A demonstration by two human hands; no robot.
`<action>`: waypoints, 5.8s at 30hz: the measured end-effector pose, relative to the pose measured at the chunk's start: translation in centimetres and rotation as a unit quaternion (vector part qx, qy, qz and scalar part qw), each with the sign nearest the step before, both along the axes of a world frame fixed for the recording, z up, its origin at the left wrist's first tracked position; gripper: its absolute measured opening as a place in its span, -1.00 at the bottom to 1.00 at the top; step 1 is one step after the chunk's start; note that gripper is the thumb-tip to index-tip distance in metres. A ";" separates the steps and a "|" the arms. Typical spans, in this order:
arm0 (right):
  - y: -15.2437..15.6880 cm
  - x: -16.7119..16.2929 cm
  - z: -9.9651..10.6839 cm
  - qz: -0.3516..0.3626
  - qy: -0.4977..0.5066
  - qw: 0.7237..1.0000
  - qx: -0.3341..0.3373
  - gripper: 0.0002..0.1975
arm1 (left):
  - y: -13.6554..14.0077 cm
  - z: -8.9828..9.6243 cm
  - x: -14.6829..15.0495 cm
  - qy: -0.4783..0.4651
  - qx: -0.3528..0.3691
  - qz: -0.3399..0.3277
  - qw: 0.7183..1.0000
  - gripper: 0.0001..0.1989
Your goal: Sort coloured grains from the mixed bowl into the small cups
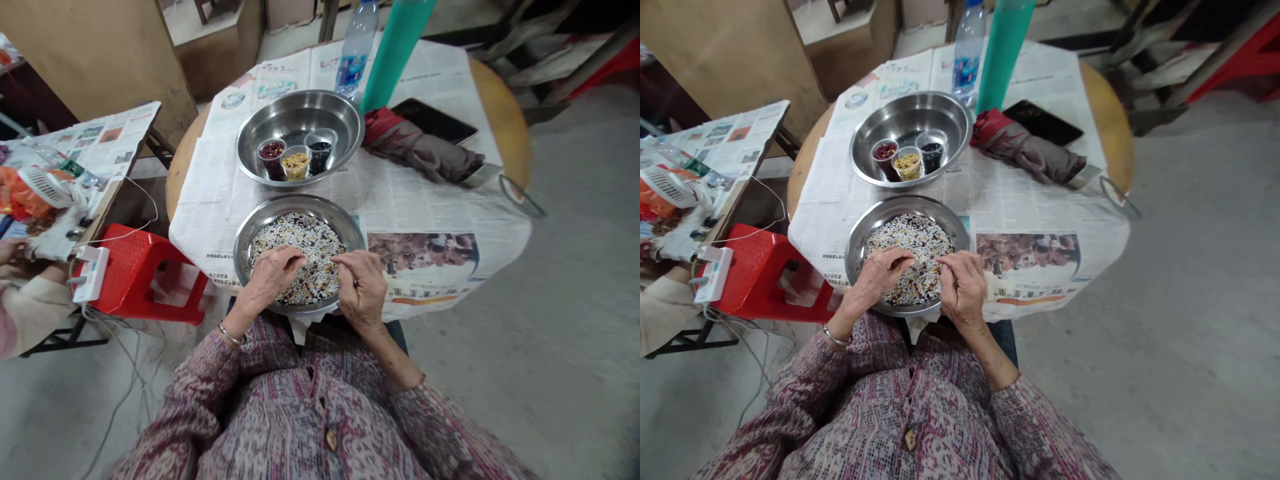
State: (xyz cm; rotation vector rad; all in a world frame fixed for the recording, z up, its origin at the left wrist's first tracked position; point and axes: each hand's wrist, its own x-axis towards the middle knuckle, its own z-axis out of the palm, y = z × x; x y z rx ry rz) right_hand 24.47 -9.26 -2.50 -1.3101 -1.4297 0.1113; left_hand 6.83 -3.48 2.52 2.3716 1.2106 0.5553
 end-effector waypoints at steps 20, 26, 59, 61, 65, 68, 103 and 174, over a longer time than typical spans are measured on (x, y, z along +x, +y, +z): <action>0.0 0.1 -0.2 0.020 0.008 1.000 -0.003 -0.81 | -0.5 -0.5 -0.1 -0.019 -0.001 -0.002 1.000 -0.91; -0.1 0.0 -0.1 0.019 -0.001 1.000 0.011 -0.80 | -0.5 -0.1 -0.4 -0.022 0.020 0.039 0.999 -0.91; -0.1 0.0 0.0 0.017 -0.007 1.000 0.005 -0.80 | -1.3 0.9 1.3 0.115 0.041 -0.026 0.992 -0.85; -0.1 0.0 0.0 0.017 -0.005 1.000 0.005 -0.80 | -1.2 0.9 1.5 0.127 0.031 -0.028 0.991 -0.86; -0.1 0.0 0.0 0.019 -0.006 1.000 0.008 -0.80 | -1.2 1.0 1.1 0.105 0.036 0.011 0.994 -0.86; -0.1 0.0 0.0 0.019 -0.006 1.000 0.011 -0.80 | -1.3 1.1 0.4 0.096 0.037 0.047 0.994 -0.90; 1.2 -0.7 2.6 0.027 -0.297 0.947 -0.124 -0.81 | -3.6 0.1 -3.1 0.009 0.103 0.104 0.989 -0.91; 0.0 -0.6 2.0 0.043 -0.129 0.984 -0.110 -0.83 | -2.7 0.9 -1.9 0.076 0.077 0.065 0.992 -0.91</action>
